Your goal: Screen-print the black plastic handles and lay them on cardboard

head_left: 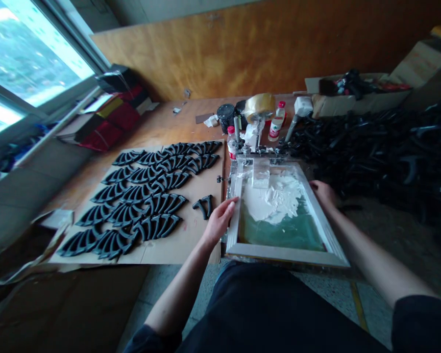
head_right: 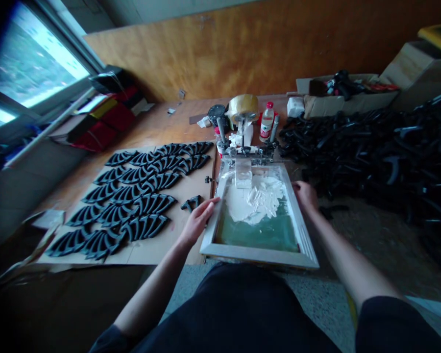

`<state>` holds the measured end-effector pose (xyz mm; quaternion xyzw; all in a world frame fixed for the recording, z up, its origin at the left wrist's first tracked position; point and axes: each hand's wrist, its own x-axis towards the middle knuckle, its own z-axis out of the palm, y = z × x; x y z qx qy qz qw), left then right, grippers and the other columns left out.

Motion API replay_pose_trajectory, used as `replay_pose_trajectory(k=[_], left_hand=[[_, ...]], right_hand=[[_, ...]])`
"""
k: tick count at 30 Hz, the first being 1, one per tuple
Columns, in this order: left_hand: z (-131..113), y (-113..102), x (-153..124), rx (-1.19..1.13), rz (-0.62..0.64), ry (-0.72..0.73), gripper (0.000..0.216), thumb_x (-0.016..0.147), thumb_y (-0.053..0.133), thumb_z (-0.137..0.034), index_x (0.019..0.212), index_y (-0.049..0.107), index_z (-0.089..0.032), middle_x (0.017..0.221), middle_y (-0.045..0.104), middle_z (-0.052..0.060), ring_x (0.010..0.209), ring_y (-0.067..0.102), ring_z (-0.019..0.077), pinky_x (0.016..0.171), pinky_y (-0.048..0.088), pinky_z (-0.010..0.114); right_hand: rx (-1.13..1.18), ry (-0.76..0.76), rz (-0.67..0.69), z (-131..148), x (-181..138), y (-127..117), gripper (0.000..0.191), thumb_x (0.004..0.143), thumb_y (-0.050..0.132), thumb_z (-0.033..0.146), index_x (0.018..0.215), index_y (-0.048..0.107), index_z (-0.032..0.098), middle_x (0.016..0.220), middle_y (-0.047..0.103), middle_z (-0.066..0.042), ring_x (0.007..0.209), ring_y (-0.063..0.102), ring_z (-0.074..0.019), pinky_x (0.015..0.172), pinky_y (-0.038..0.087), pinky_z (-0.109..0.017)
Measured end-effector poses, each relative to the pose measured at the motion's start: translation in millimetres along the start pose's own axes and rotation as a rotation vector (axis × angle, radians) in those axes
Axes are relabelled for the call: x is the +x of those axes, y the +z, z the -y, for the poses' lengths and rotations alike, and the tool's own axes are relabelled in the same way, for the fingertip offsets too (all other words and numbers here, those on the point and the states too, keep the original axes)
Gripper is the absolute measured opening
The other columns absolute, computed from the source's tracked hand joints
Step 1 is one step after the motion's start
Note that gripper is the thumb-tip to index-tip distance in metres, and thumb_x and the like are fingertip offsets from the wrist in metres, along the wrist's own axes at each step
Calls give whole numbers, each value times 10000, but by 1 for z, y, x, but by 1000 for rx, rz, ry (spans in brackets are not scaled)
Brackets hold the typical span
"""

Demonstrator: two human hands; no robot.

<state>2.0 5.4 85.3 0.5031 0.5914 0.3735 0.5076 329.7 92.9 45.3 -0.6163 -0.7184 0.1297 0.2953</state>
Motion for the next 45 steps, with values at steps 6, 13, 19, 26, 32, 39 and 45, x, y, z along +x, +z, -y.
replay_pose_trajectory(k=[6, 13, 19, 26, 32, 39, 45], left_hand=[[75, 20, 12, 177, -59, -101, 650, 860, 576, -464, 1464, 437, -267, 687, 563, -40, 563, 473, 93, 533, 360, 194], [81, 18, 19, 243, -51, -138, 584, 851, 601, -449, 1394, 528, -248, 693, 594, -28, 610, 540, 118, 608, 441, 224], [83, 20, 17, 242, -61, -148, 555, 872, 568, -463, 1381, 541, -245, 733, 622, -11, 650, 566, 133, 618, 440, 232], [80, 20, 16, 240, -78, -120, 553, 856, 590, -457, 1364, 548, -244, 727, 616, -15, 634, 557, 126, 596, 430, 227], [70, 18, 15, 162, -54, -135, 588, 839, 609, -461, 1377, 529, -237, 661, 565, -40, 561, 496, 97, 529, 374, 199], [2, 1, 5, -142, 13, -90, 678, 857, 472, -674, 1325, 566, -193, 580, 487, -49, 470, 422, 85, 451, 318, 198], [-70, 4, 31, -362, -152, 176, 580, 914, 349, -667, 1091, 660, -211, 872, 676, 38, 713, 615, 131, 594, 483, 230]], right_hand=[[-125, -238, -10, 59, 53, 9, 606, 741, 762, 306, 1293, 580, 136, 1374, 503, -166, 1187, 531, -296, 978, 469, -418], [-240, -518, 448, 97, 10, 41, 57, 865, 613, 200, 899, 654, 180, 907, 674, -69, 899, 593, -225, 760, 450, -317], [-108, -893, 603, 72, -22, 13, 187, 799, 568, 62, 874, 667, 202, 849, 674, -33, 836, 571, -189, 729, 418, -288], [-114, -768, 356, 74, -33, 29, 226, 811, 546, 41, 941, 671, 177, 948, 689, -64, 887, 586, -204, 735, 445, -299], [-19, -641, 360, 81, -20, 28, 205, 853, 649, 197, 1054, 678, 220, 917, 698, -33, 861, 636, -193, 755, 492, -295], [0, -224, 23, 62, 83, -7, 511, 850, 680, 357, 1337, 572, 244, 965, 710, -50, 763, 647, -183, 725, 518, -316], [-55, 53, -108, -17, 61, -22, 392, 968, 404, 304, 946, 686, 33, 714, 690, -51, 550, 539, -106, 544, 469, -206]])
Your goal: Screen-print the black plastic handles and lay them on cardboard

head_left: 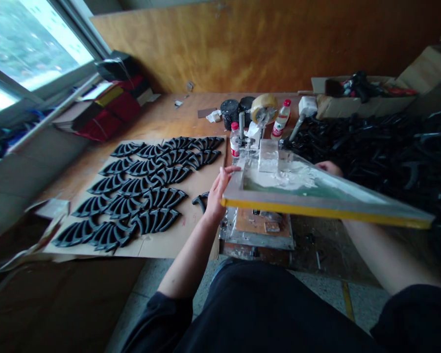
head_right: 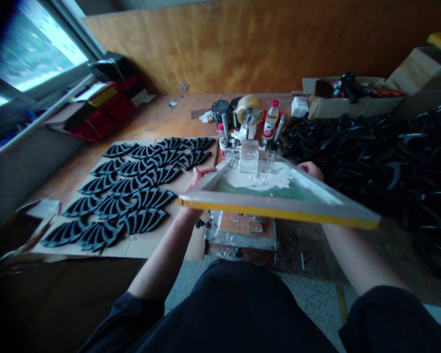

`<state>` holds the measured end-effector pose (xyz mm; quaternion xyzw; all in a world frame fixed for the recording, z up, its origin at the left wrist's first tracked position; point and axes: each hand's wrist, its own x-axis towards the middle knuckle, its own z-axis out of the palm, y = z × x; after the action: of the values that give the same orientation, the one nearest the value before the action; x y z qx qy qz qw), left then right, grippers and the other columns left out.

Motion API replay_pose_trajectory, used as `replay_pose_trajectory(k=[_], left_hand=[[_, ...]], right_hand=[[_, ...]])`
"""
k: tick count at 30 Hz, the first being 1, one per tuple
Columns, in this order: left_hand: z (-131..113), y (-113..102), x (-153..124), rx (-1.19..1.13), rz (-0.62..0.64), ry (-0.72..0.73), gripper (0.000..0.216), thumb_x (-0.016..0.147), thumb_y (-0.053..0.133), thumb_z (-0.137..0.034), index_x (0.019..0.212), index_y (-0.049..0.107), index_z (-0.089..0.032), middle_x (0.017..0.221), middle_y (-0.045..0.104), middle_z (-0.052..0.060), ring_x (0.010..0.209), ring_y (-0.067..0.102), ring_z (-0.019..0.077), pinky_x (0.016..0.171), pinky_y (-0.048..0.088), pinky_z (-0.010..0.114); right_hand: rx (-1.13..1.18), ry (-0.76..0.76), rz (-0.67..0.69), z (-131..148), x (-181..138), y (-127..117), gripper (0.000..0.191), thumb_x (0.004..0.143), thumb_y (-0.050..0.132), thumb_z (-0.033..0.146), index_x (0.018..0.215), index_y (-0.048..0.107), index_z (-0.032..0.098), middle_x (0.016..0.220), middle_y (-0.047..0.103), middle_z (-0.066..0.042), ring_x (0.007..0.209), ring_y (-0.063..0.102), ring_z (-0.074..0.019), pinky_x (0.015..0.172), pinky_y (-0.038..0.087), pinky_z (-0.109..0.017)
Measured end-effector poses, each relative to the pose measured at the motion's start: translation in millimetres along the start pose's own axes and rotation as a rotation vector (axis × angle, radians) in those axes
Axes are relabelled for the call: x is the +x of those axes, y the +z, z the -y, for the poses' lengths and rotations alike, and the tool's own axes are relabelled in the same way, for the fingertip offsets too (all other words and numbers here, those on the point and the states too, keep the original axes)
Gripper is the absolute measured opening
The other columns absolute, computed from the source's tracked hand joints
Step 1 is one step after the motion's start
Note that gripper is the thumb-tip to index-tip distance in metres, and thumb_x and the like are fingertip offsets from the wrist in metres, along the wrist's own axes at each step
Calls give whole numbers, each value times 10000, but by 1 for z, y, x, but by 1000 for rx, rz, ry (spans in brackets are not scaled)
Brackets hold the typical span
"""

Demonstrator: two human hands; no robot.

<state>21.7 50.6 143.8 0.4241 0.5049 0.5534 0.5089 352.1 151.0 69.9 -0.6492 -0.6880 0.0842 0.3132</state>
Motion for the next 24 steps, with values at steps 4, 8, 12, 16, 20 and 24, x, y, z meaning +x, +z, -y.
replay_pose_trajectory(k=[4, 8, 12, 16, 20, 24], left_hand=[[-13, 18, 26, -69, -4, 121, 528, 929, 363, -629, 1138, 599, -205, 978, 690, 67, 895, 653, 163, 690, 535, 260], [23, 27, 3, -100, -21, -116, 572, 883, 429, -666, 1174, 535, -186, 985, 702, 93, 792, 671, 161, 607, 523, 250], [84, 32, -54, -98, 226, -601, 591, 811, 519, -701, 1048, 583, -163, 1016, 700, 132, 799, 692, 206, 593, 535, 286], [114, 13, -77, -93, 12, -557, 495, 803, 564, -649, 889, 534, -162, 855, 667, 74, 689, 667, 158, 551, 509, 244], [115, -57, -54, 384, -169, -455, 443, 877, 454, -604, 892, 531, -168, 774, 660, 47, 591, 647, 138, 512, 488, 226], [118, -130, -26, 859, -349, -630, 431, 934, 353, -511, 918, 585, -147, 798, 710, 103, 641, 693, 182, 580, 514, 261]], right_hand=[[-48, -200, 277, 23, -66, 46, 251, 875, 617, 375, 801, 683, 144, 837, 702, -66, 762, 622, -163, 705, 506, -253], [-209, -207, 487, 69, -106, 70, 130, 854, 665, 277, 843, 616, 157, 916, 677, -118, 892, 619, -239, 786, 469, -317], [-103, -205, 418, 109, -127, 64, 92, 935, 537, 253, 907, 578, 175, 865, 655, -96, 859, 596, -235, 750, 462, -327], [172, -545, 428, 111, -131, 55, 183, 963, 487, 273, 848, 616, 214, 942, 658, -69, 947, 590, -216, 838, 475, -342], [-4, -357, 286, 23, -100, 46, 299, 960, 462, 351, 807, 682, 219, 979, 661, -95, 915, 600, -226, 861, 469, -385], [-401, 14, 459, -87, -85, 49, 328, 888, 522, 426, 725, 681, 191, 833, 649, -135, 845, 598, -274, 792, 457, -407]])
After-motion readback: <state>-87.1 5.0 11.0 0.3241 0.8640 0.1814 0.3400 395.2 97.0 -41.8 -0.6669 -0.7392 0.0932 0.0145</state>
